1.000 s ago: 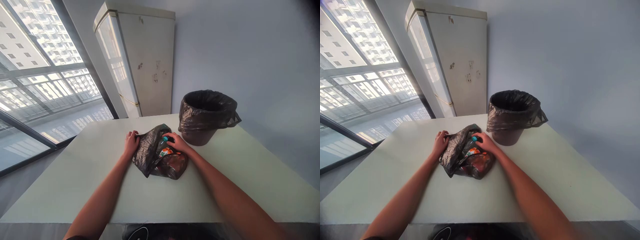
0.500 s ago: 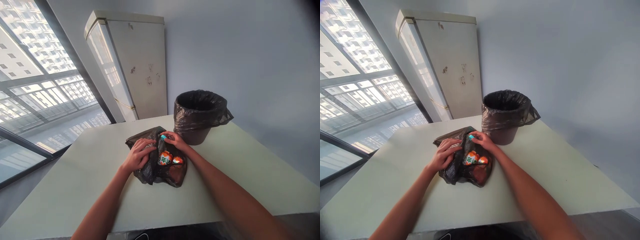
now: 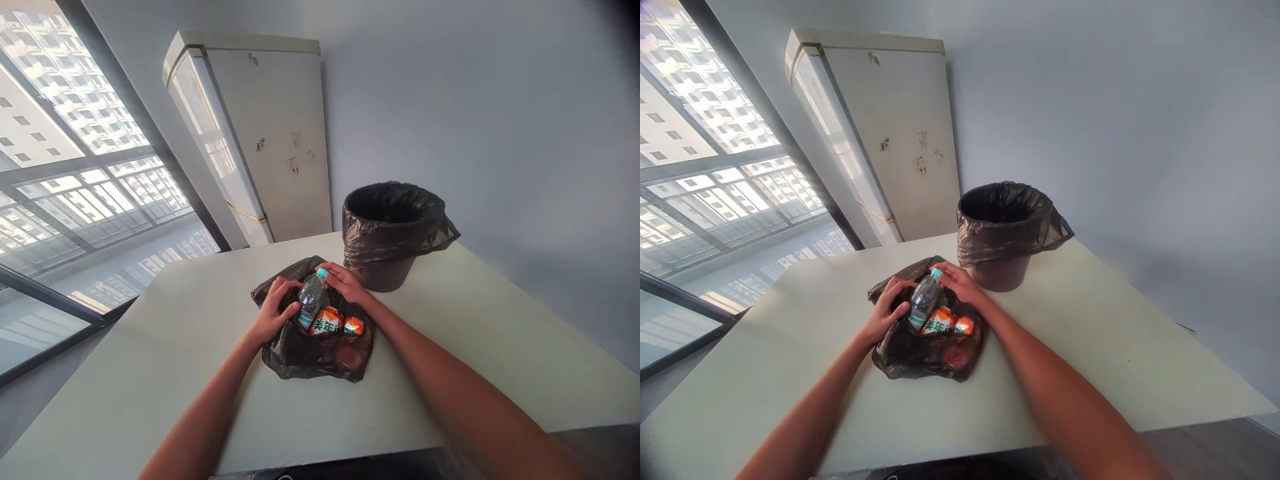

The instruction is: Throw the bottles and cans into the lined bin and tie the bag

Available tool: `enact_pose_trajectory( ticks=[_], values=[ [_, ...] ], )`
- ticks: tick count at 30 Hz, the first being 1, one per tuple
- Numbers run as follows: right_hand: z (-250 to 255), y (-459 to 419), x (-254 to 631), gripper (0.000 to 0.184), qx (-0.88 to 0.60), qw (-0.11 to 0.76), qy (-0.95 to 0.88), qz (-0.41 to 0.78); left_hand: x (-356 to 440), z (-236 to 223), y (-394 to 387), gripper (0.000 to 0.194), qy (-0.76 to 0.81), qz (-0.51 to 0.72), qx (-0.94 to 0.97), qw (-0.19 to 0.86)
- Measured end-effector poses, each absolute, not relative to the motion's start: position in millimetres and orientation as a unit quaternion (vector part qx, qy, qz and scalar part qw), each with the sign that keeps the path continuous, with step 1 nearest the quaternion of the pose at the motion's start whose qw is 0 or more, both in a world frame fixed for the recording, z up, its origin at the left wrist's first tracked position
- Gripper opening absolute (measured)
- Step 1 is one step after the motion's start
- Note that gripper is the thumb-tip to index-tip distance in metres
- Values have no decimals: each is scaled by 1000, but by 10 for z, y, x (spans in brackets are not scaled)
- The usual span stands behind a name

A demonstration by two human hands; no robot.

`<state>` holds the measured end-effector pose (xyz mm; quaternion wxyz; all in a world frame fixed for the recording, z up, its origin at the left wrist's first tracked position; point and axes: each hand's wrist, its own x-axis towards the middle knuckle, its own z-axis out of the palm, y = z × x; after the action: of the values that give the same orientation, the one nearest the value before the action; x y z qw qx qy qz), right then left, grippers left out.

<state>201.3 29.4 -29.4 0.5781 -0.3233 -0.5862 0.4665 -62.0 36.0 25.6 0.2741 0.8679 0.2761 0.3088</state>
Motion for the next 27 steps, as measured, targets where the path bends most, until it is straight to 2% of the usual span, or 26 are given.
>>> enact_pose_trajectory(
  ticks=[6, 11, 14, 18, 21, 23, 27],
  values=[
    [-245, 264, 1919, 65, -297, 591, -569, 489, -596, 257, 356, 47, 244, 278, 889, 269],
    [-213, 258, 1930, 57, -254, 615, -541, 514, -598, 213, 365, 47, 260, 307, 869, 288],
    [-235, 247, 1914, 55, -232, 564, -561, 560, -592, 191, 362, 50, 275, 335, 852, 292],
    [-312, 213, 1821, 77, -226, 483, -565, 629, -584, 172, 354, 52, 278, 372, 840, 281],
    [-339, 177, 1775, 76, -227, 435, -613, 619, -571, 167, 331, 49, 269, 384, 842, 268],
    [-325, 151, 1771, 73, -235, 426, -634, 601, -561, 165, 313, 46, 262, 380, 847, 264],
    [-278, 137, 1804, 71, -260, 474, -610, 579, -557, 161, 297, 42, 252, 376, 850, 270]
  ],
)
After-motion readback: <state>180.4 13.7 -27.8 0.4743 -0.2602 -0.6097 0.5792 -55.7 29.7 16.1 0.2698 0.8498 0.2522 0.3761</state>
